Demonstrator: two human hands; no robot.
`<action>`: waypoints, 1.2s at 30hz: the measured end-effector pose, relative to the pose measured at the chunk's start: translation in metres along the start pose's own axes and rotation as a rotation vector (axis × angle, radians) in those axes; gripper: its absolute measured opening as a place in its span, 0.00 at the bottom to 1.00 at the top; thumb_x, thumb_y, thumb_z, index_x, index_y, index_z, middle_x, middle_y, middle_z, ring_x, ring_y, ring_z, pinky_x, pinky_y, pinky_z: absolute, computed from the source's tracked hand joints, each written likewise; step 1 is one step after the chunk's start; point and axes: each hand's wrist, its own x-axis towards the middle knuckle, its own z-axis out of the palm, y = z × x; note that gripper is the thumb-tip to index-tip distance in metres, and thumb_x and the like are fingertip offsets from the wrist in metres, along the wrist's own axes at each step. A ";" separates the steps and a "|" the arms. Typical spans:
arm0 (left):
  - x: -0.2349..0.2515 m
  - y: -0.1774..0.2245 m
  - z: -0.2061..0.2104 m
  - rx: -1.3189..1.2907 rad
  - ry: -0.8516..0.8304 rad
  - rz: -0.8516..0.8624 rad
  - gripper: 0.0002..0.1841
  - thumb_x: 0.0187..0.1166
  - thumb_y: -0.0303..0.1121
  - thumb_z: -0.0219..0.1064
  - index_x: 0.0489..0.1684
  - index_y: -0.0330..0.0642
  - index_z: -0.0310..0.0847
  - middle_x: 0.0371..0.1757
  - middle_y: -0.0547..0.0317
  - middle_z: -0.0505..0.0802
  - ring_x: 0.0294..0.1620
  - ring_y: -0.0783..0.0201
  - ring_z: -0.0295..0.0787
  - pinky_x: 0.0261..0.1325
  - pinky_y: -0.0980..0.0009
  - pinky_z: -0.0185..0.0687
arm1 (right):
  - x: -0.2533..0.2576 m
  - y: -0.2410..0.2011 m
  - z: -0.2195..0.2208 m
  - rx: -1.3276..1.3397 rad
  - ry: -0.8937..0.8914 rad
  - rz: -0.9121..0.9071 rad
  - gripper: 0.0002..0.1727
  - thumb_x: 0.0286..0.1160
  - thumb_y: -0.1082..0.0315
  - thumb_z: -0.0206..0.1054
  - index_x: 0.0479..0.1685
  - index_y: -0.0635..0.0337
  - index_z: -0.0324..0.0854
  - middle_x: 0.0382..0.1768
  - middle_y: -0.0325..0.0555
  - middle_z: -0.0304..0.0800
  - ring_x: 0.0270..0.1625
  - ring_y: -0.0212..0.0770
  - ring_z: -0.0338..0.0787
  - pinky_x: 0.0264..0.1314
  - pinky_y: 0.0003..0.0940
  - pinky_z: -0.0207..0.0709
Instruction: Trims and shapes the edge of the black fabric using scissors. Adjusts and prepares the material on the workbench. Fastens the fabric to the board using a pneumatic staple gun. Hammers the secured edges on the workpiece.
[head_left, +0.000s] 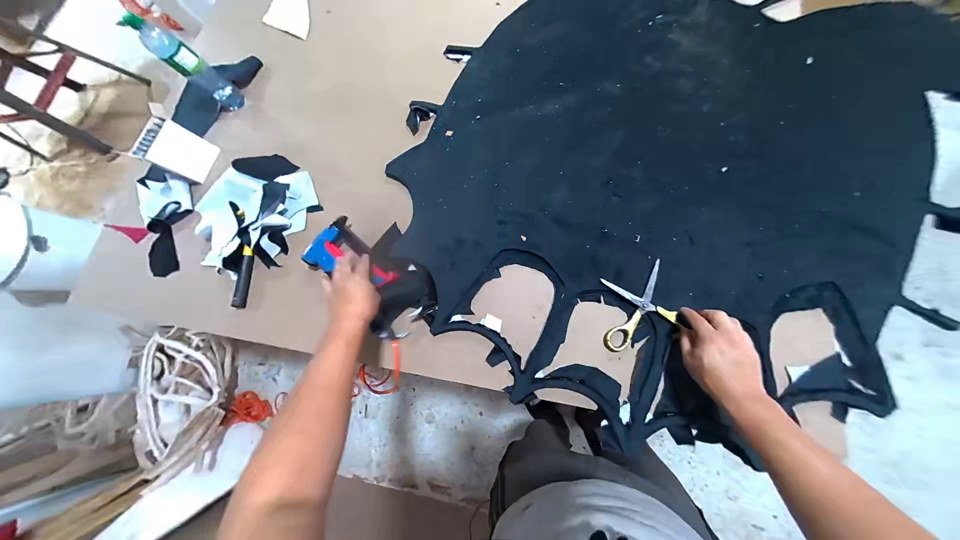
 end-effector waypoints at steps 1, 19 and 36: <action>-0.013 0.020 0.001 -0.065 0.002 0.045 0.29 0.77 0.22 0.62 0.82 0.39 0.74 0.87 0.33 0.70 0.89 0.31 0.60 0.86 0.25 0.51 | 0.000 -0.009 0.001 -0.022 -0.047 0.038 0.23 0.82 0.63 0.63 0.74 0.58 0.81 0.61 0.64 0.87 0.65 0.67 0.87 0.60 0.68 0.81; -0.074 0.102 0.088 -0.061 -0.136 0.432 0.23 0.84 0.45 0.61 0.74 0.49 0.84 0.85 0.54 0.77 0.88 0.53 0.67 0.91 0.49 0.58 | 0.002 -0.072 -0.003 -0.052 -0.262 0.331 0.33 0.70 0.53 0.74 0.78 0.47 0.78 0.52 0.65 0.92 0.55 0.70 0.91 0.55 0.74 0.78; 0.015 0.087 0.087 -0.184 -0.151 0.710 0.26 0.88 0.51 0.58 0.78 0.46 0.80 0.85 0.53 0.77 0.88 0.54 0.68 0.90 0.50 0.59 | -0.027 -0.244 0.043 1.609 -0.224 0.518 0.21 0.85 0.64 0.53 0.72 0.59 0.78 0.51 0.57 0.94 0.43 0.46 0.93 0.47 0.38 0.86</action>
